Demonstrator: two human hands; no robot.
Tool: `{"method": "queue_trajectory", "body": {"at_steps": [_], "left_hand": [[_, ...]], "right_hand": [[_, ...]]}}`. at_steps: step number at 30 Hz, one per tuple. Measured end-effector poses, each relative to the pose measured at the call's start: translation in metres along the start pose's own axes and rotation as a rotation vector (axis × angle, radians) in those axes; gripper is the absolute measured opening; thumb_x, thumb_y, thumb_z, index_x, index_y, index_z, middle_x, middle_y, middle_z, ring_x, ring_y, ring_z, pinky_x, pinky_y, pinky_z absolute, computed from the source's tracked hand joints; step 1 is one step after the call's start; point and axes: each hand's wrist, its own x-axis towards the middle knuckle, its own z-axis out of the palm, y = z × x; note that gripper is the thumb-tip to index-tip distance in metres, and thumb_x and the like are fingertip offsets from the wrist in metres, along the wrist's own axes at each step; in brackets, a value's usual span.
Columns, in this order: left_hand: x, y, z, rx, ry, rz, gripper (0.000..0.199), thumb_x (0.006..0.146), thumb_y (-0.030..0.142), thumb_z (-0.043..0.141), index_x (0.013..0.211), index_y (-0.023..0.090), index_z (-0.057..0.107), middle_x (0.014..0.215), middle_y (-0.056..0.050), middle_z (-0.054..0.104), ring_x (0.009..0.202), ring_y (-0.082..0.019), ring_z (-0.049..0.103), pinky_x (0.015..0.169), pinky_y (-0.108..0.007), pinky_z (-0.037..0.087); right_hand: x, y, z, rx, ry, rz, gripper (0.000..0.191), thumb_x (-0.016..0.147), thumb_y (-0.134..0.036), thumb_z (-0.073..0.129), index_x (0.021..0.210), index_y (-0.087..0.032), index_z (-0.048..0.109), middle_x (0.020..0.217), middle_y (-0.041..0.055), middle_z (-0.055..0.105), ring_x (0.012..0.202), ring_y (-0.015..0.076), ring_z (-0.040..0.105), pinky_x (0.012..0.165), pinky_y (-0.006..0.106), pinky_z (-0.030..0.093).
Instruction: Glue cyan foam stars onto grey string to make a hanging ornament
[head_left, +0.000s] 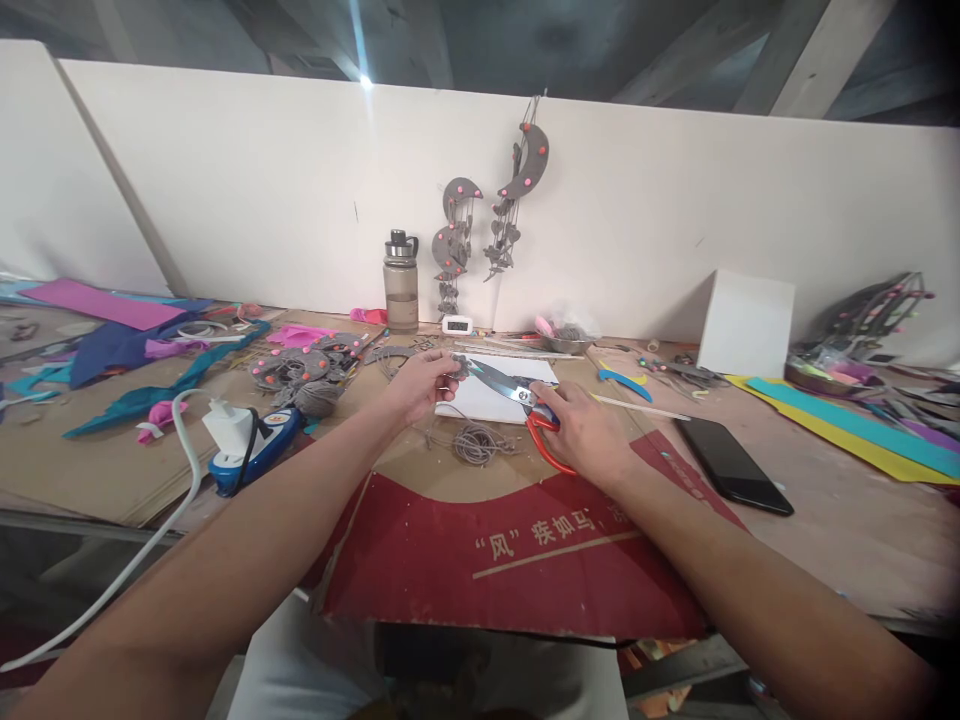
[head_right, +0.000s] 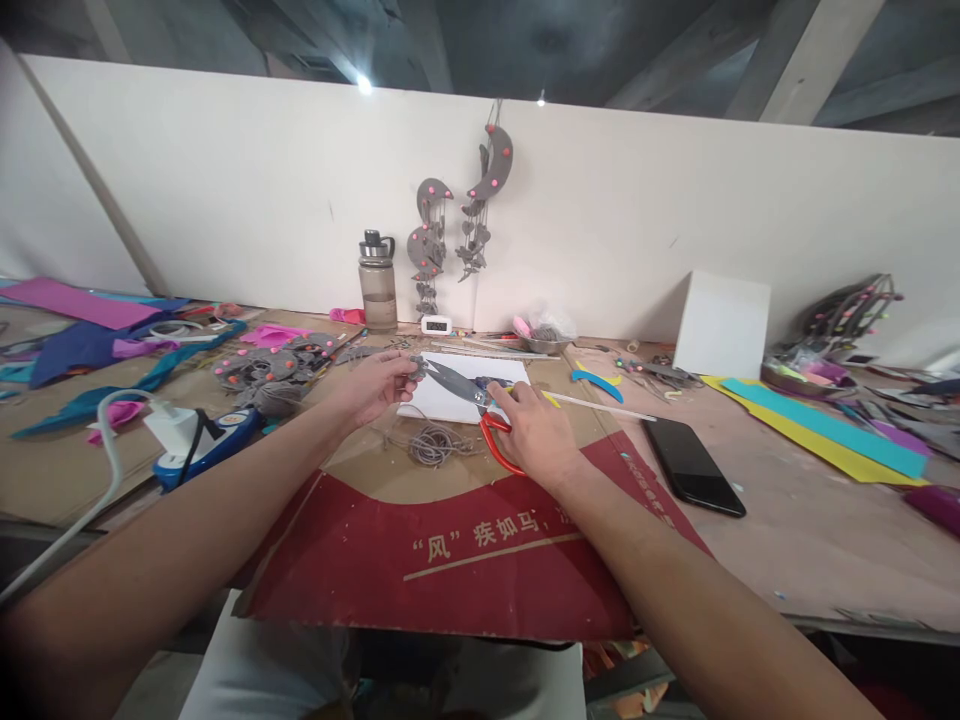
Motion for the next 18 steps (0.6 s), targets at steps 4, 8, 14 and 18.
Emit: {"method": "queue_trajectory", "body": {"at_steps": [4, 8, 14, 18], "left_hand": [[-0.0004, -0.0005, 0.0000, -0.018, -0.005, 0.002, 0.018, 0.068, 0.018, 0.069, 0.071, 0.014, 0.051, 0.062, 0.001, 0.052, 0.052, -0.009, 0.053, 0.048, -0.023, 0.044], [-0.0017, 0.0008, 0.0010, -0.036, -0.004, -0.009, 0.017, 0.067, 0.017, 0.068, 0.071, 0.014, 0.052, 0.063, 0.002, 0.050, 0.052, -0.008, 0.052, 0.047, -0.022, 0.044], [-0.0035, 0.0042, 0.0040, -0.082, 0.033, -0.051, 0.012, 0.069, 0.015, 0.065, 0.069, 0.013, 0.052, 0.063, 0.001, 0.049, 0.051, -0.007, 0.049, 0.044, -0.019, 0.042], [-0.0038, 0.0055, 0.0050, -0.095, 0.049, -0.080, 0.008, 0.070, 0.013, 0.060, 0.067, 0.012, 0.053, 0.060, 0.001, 0.049, 0.051, -0.007, 0.048, 0.045, -0.018, 0.042]], "right_hand": [[0.0005, 0.0014, 0.0022, -0.035, 0.010, -0.012, 0.046, 0.082, -0.024, 0.053, 0.128, -0.026, 0.049, 0.100, 0.0065, 0.058, 0.090, 0.0208, 0.053, 0.061, 0.028, 0.030], [0.0003, 0.0018, 0.0007, -0.052, 0.000, -0.019, 0.047, 0.082, -0.023, 0.052, 0.128, -0.025, 0.048, 0.100, 0.0071, 0.058, 0.090, 0.0209, 0.053, 0.061, 0.028, 0.029], [-0.0004, 0.0017, -0.0020, -0.084, -0.018, -0.023, 0.046, 0.084, -0.023, 0.050, 0.130, -0.026, 0.047, 0.100, 0.0066, 0.059, 0.089, 0.0206, 0.052, 0.058, 0.028, 0.026], [0.0005, 0.0008, -0.0030, -0.121, -0.018, -0.018, 0.045, 0.084, -0.022, 0.049, 0.129, -0.026, 0.048, 0.099, 0.0071, 0.059, 0.088, 0.0209, 0.051, 0.056, 0.028, 0.025]]}}
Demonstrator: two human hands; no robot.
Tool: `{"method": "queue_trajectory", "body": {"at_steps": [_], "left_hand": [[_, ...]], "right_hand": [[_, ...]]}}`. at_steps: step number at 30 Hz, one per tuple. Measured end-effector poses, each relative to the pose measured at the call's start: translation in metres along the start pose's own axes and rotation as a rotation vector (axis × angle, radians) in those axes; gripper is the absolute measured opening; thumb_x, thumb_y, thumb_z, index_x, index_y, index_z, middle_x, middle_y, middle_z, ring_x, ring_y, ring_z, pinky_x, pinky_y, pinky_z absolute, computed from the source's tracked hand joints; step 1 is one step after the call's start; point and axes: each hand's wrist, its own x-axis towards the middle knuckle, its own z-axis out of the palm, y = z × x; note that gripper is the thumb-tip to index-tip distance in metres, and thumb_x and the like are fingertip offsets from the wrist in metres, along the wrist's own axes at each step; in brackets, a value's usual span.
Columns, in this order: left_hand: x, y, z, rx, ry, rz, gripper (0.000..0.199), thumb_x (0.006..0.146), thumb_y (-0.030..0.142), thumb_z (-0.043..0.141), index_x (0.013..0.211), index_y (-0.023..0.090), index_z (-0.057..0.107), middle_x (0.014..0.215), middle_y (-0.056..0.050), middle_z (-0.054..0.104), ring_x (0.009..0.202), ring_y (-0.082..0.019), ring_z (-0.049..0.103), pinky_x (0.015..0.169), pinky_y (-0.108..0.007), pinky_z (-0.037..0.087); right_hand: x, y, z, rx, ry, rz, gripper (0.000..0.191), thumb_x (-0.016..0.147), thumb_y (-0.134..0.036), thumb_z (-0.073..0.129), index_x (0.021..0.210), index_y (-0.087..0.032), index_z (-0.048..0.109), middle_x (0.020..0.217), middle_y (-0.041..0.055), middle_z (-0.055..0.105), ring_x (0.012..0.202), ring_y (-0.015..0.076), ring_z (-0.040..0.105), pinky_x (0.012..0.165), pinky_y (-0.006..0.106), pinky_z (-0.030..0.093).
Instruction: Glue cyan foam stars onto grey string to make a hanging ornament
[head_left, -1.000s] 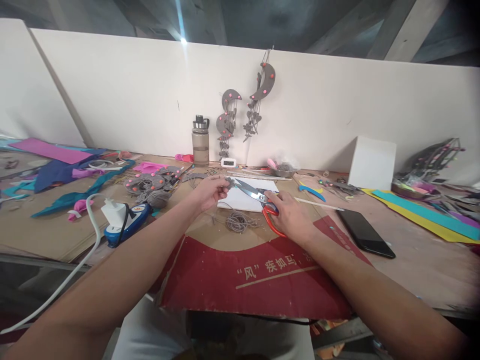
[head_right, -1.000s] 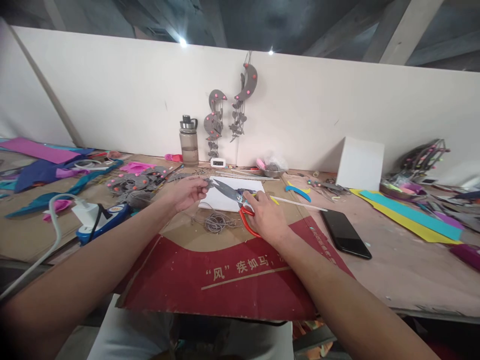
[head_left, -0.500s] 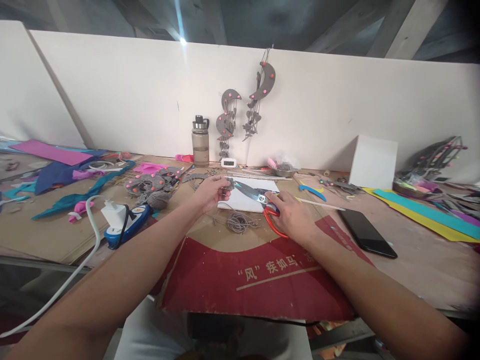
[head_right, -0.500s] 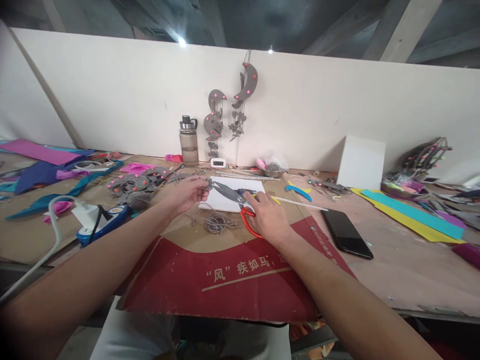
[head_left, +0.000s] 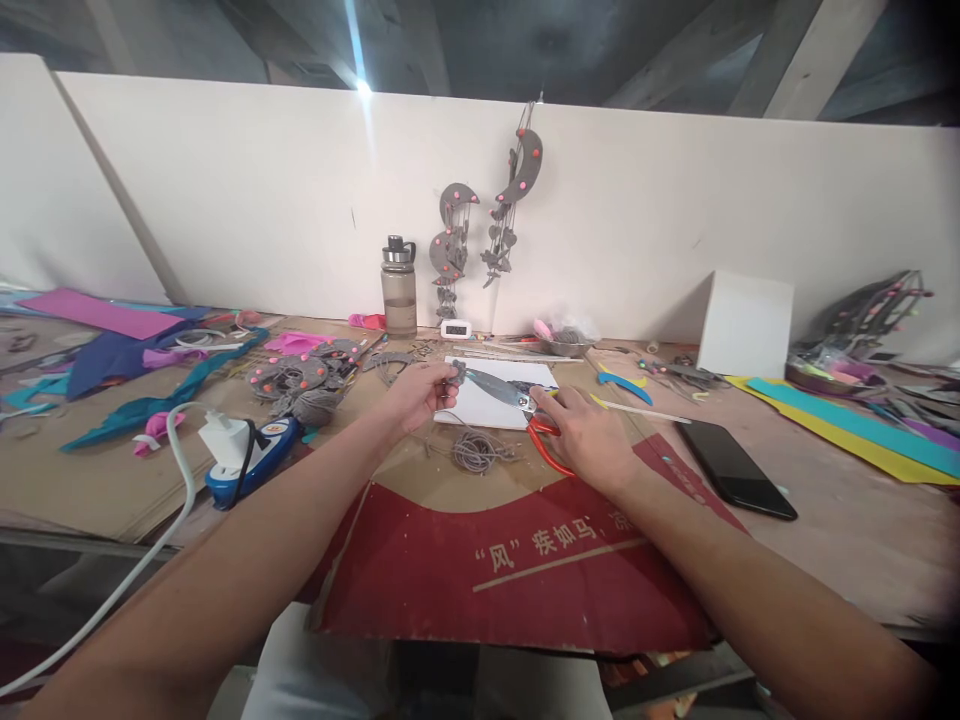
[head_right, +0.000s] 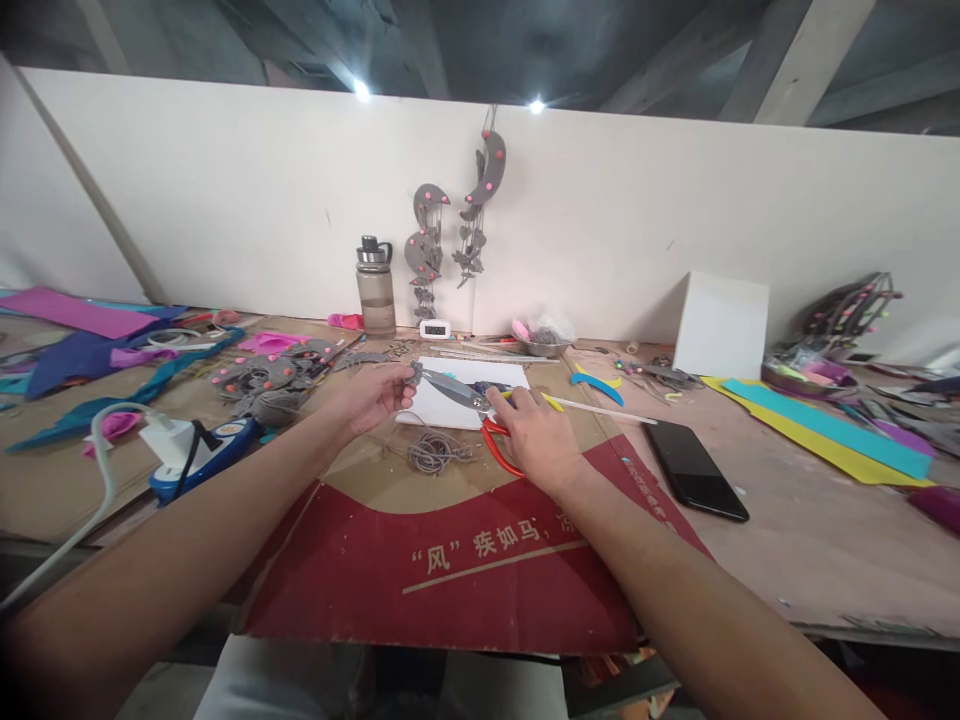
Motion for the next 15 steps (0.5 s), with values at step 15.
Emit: {"method": "queue_trajectory", "body": {"at_steps": [15], "left_hand": [[0.0053, -0.0005, -0.0083, 0.001, 0.055, 0.022, 0.009, 0.067, 0.015, 0.064, 0.072, 0.013, 0.056, 0.068, -0.001, 0.057, 0.053, -0.008, 0.052, 0.043, -0.019, 0.040]], "right_hand": [[-0.0022, -0.0009, -0.0008, 0.107, 0.007, -0.103, 0.046, 0.084, -0.020, 0.046, 0.129, -0.026, 0.048, 0.101, 0.0067, 0.058, 0.082, 0.0177, 0.052, 0.055, 0.028, 0.024]]}}
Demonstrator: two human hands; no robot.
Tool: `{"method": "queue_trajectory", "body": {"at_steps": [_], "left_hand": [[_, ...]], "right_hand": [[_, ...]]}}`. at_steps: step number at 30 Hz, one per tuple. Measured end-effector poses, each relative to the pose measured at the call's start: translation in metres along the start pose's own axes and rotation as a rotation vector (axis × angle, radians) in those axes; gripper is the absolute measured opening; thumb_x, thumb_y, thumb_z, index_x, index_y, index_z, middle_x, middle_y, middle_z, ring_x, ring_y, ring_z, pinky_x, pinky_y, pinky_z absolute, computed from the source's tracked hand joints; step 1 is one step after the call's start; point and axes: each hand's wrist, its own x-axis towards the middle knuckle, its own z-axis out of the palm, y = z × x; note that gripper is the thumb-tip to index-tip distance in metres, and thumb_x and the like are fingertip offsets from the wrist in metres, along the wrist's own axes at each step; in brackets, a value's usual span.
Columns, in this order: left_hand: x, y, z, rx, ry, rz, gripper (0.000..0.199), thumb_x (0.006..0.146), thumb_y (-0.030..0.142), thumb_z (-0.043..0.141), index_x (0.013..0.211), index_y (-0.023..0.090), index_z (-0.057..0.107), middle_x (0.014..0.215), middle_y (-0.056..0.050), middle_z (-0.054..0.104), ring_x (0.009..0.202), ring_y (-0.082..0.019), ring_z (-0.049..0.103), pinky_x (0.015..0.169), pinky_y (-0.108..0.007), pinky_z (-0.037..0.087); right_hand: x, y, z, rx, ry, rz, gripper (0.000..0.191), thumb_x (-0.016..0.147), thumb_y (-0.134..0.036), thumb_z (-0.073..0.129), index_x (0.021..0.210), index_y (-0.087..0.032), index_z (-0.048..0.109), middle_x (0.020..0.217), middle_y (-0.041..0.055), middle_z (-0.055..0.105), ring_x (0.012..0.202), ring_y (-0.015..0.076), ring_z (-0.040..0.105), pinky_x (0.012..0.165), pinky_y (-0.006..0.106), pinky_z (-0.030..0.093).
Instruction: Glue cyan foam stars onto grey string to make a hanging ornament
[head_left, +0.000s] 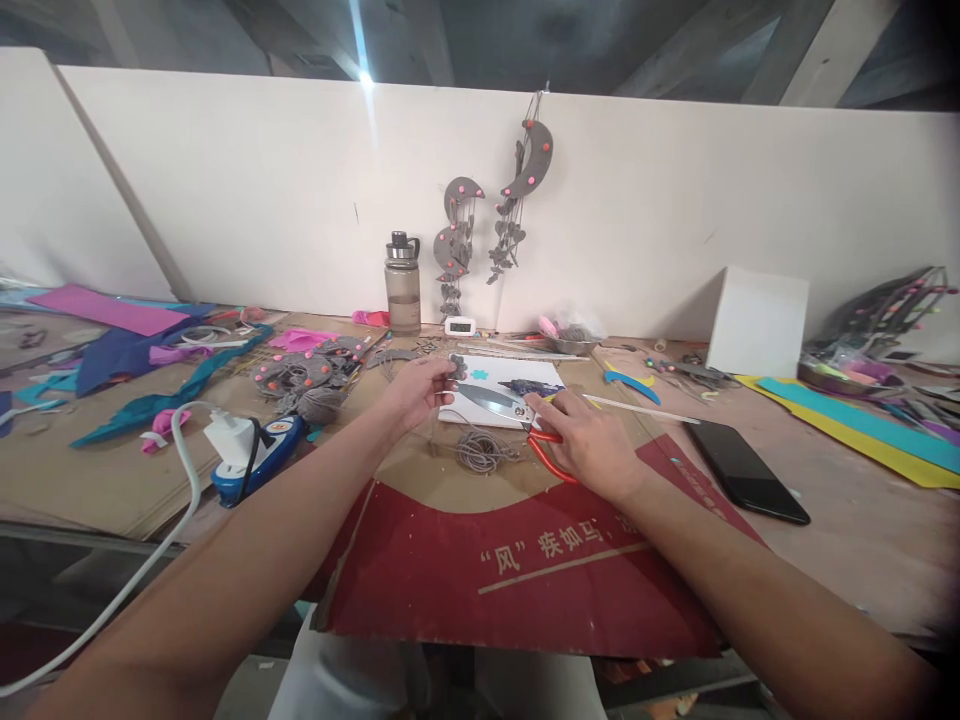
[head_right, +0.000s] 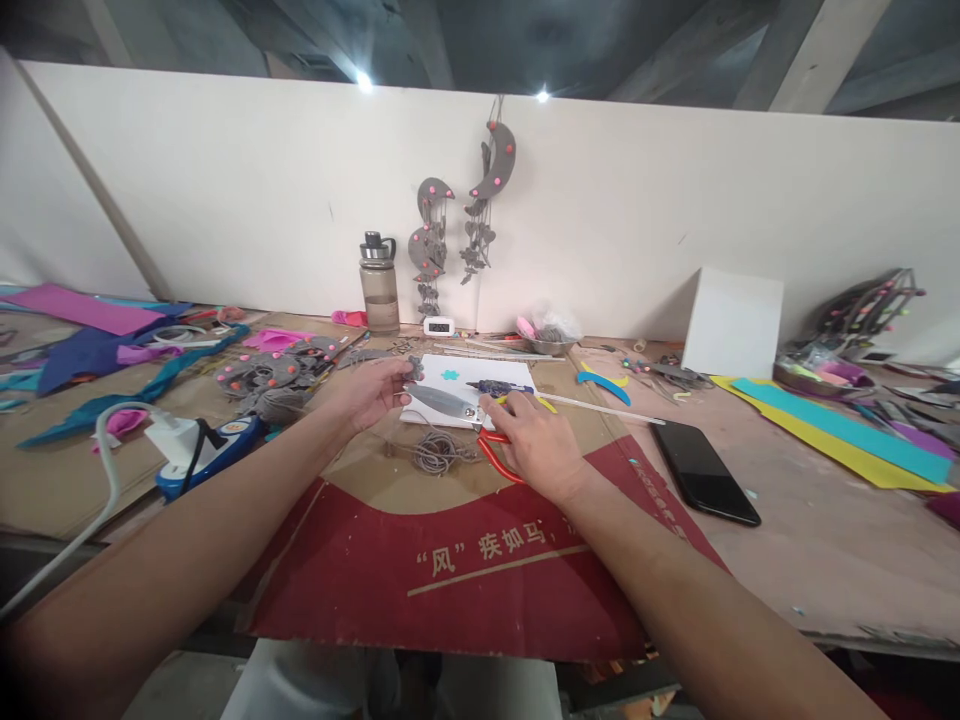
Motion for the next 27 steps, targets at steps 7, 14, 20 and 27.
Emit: {"method": "queue_trajectory", "body": {"at_steps": [7, 14, 20, 27], "left_hand": [[-0.0022, -0.0034, 0.0045, 0.054, -0.081, 0.033, 0.009, 0.071, 0.015, 0.063, 0.068, 0.012, 0.055, 0.064, -0.003, 0.058, 0.049, -0.007, 0.050, 0.044, -0.020, 0.038], [-0.0040, -0.0009, 0.0076, 0.040, -0.042, 0.056, 0.008, 0.072, 0.014, 0.064, 0.073, 0.011, 0.057, 0.068, -0.005, 0.063, 0.057, -0.010, 0.057, 0.052, -0.022, 0.044], [-0.0025, -0.0030, 0.0077, 0.034, -0.070, 0.116, 0.009, 0.072, 0.014, 0.066, 0.073, 0.011, 0.057, 0.067, -0.003, 0.060, 0.058, -0.009, 0.057, 0.055, -0.021, 0.043], [-0.0037, -0.0049, 0.0091, 0.150, -0.053, 0.185, 0.011, 0.070, 0.016, 0.069, 0.071, 0.013, 0.058, 0.062, 0.002, 0.054, 0.053, -0.005, 0.049, 0.052, -0.020, 0.038]], "right_hand": [[0.0042, 0.0036, 0.0004, 0.015, 0.032, 0.080, 0.047, 0.081, -0.017, 0.047, 0.128, -0.022, 0.048, 0.096, 0.0081, 0.054, 0.083, 0.0191, 0.050, 0.062, 0.027, 0.030], [0.0005, 0.0021, 0.0005, 0.053, 0.016, 0.029, 0.039, 0.087, -0.030, 0.046, 0.125, -0.026, 0.052, 0.099, 0.0053, 0.058, 0.081, 0.0176, 0.053, 0.056, 0.028, 0.025], [0.0017, 0.0010, -0.0021, 0.039, 0.046, 0.163, 0.040, 0.085, -0.027, 0.047, 0.125, -0.025, 0.051, 0.096, 0.0064, 0.060, 0.083, 0.0189, 0.053, 0.053, 0.028, 0.023], [0.0020, 0.0011, -0.0019, 0.027, 0.022, 0.161, 0.043, 0.084, -0.026, 0.048, 0.126, -0.026, 0.050, 0.098, 0.0067, 0.060, 0.084, 0.0198, 0.053, 0.054, 0.028, 0.025]]}}
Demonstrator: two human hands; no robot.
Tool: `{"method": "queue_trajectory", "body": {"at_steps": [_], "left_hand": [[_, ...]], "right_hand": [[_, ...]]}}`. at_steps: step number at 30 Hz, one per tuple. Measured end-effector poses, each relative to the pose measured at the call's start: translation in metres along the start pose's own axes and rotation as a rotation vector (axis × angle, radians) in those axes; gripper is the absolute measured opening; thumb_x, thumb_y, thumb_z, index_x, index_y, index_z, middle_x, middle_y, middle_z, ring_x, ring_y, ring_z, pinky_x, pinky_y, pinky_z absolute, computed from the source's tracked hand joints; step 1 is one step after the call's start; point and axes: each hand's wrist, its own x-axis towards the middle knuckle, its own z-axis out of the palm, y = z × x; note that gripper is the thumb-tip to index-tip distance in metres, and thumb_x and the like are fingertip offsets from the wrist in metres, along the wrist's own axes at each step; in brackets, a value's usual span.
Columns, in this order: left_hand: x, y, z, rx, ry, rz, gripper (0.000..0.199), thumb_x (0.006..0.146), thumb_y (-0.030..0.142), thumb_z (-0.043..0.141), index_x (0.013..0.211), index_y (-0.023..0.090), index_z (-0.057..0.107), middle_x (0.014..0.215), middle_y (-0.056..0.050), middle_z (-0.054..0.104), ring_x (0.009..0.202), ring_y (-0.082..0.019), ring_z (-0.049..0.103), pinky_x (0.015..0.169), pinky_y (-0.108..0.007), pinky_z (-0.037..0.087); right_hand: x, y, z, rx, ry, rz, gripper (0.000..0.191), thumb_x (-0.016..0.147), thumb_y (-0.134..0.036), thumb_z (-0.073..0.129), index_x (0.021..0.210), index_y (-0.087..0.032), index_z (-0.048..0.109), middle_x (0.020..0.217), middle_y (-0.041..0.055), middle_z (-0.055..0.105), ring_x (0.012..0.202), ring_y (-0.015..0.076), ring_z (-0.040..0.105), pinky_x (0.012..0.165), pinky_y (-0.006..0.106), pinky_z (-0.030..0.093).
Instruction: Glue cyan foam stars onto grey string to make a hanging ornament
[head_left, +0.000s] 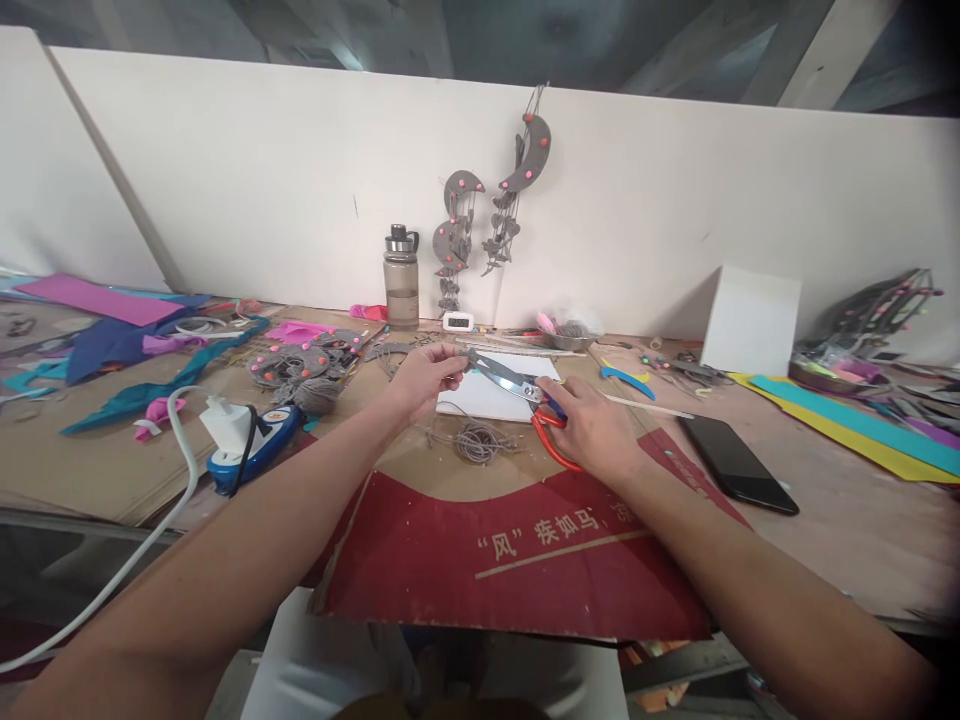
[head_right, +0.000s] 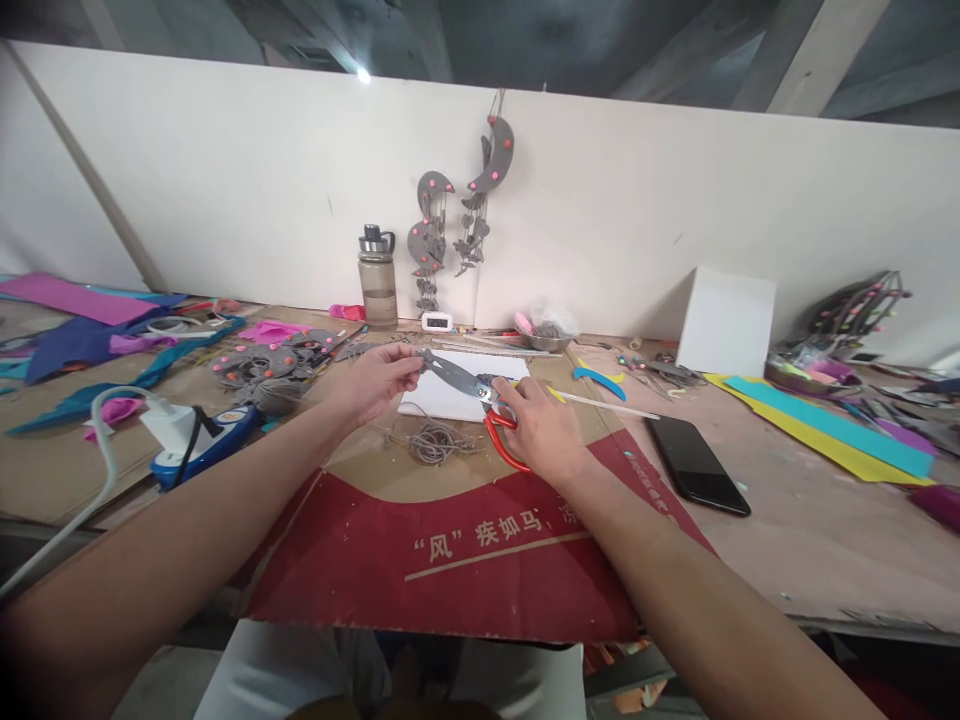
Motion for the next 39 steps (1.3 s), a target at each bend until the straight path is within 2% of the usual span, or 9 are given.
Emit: {"method": "queue_trajectory", "body": {"at_steps": [4, 6, 10, 13, 18, 24, 32, 39], "left_hand": [[-0.0036, 0.0028, 0.0017, 0.161, 0.067, 0.027, 0.010, 0.072, 0.020, 0.066, 0.072, 0.014, 0.058, 0.073, -0.003, 0.062, 0.061, -0.009, 0.059, 0.052, -0.020, 0.040], [-0.0042, 0.0032, 0.0019, 0.204, 0.072, 0.051, 0.010, 0.072, 0.019, 0.065, 0.072, 0.015, 0.056, 0.071, -0.003, 0.063, 0.060, -0.011, 0.060, 0.052, -0.021, 0.041], [-0.0023, 0.0018, -0.0006, 0.270, 0.054, 0.124, 0.006, 0.072, 0.017, 0.063, 0.071, 0.017, 0.056, 0.056, 0.002, 0.055, 0.049, -0.008, 0.049, 0.049, -0.021, 0.036], [-0.0011, 0.0013, -0.0025, 0.288, 0.072, 0.160, 0.005, 0.071, 0.014, 0.061, 0.068, 0.017, 0.057, 0.054, 0.004, 0.050, 0.048, -0.006, 0.042, 0.050, -0.020, 0.033], [-0.0023, 0.0031, -0.0007, 0.273, 0.091, 0.184, 0.007, 0.067, 0.010, 0.060, 0.070, 0.017, 0.062, 0.062, 0.003, 0.055, 0.054, -0.006, 0.042, 0.052, -0.019, 0.032], [-0.0019, 0.0028, -0.0012, 0.310, 0.048, 0.192, 0.012, 0.067, 0.009, 0.059, 0.075, 0.018, 0.060, 0.053, 0.005, 0.048, 0.050, -0.007, 0.040, 0.050, -0.020, 0.029], [-0.0031, 0.0031, -0.0017, 0.406, 0.051, 0.239, 0.010, 0.072, 0.013, 0.059, 0.079, 0.018, 0.064, 0.058, 0.003, 0.051, 0.052, -0.008, 0.043, 0.052, -0.020, 0.032], [-0.0056, 0.0070, 0.0008, 0.410, 0.058, 0.224, 0.011, 0.070, 0.013, 0.060, 0.079, 0.017, 0.066, 0.057, 0.003, 0.053, 0.054, -0.009, 0.045, 0.056, -0.021, 0.035]], "right_hand": [[-0.0001, -0.0001, -0.0002, -0.008, 0.008, 0.019, 0.043, 0.084, -0.026, 0.048, 0.128, -0.025, 0.049, 0.099, 0.0078, 0.060, 0.086, 0.0207, 0.053, 0.054, 0.028, 0.026], [-0.0001, 0.0002, -0.0005, -0.011, 0.010, 0.010, 0.043, 0.084, -0.026, 0.048, 0.127, -0.026, 0.049, 0.098, 0.0071, 0.059, 0.085, 0.0204, 0.053, 0.055, 0.028, 0.026], [-0.0003, 0.0010, -0.0009, -0.027, 0.022, -0.012, 0.042, 0.084, -0.025, 0.049, 0.126, -0.026, 0.050, 0.097, 0.0057, 0.059, 0.085, 0.0199, 0.052, 0.055, 0.028, 0.026], [-0.0005, 0.0008, -0.0017, -0.031, 0.018, -0.011, 0.043, 0.083, -0.024, 0.050, 0.126, -0.025, 0.050, 0.097, 0.0060, 0.059, 0.084, 0.0196, 0.052, 0.056, 0.028, 0.027], [-0.0006, 0.0003, -0.0042, -0.038, -0.004, -0.018, 0.043, 0.082, -0.023, 0.050, 0.126, -0.025, 0.050, 0.098, 0.0064, 0.059, 0.086, 0.0202, 0.052, 0.056, 0.028, 0.027], [-0.0007, 0.0003, -0.0046, -0.054, -0.008, -0.030, 0.041, 0.083, -0.024, 0.049, 0.125, -0.025, 0.051, 0.098, 0.0069, 0.060, 0.087, 0.0205, 0.052, 0.059, 0.028, 0.027], [-0.0013, 0.0008, -0.0027, -0.073, -0.015, -0.041, 0.044, 0.082, -0.024, 0.051, 0.126, -0.025, 0.051, 0.098, 0.0063, 0.060, 0.087, 0.0204, 0.053, 0.059, 0.029, 0.027], [-0.0020, 0.0014, 0.0000, -0.068, 0.005, -0.042, 0.040, 0.085, -0.026, 0.047, 0.124, -0.025, 0.052, 0.097, 0.0062, 0.062, 0.085, 0.0206, 0.054, 0.058, 0.029, 0.026]]}}
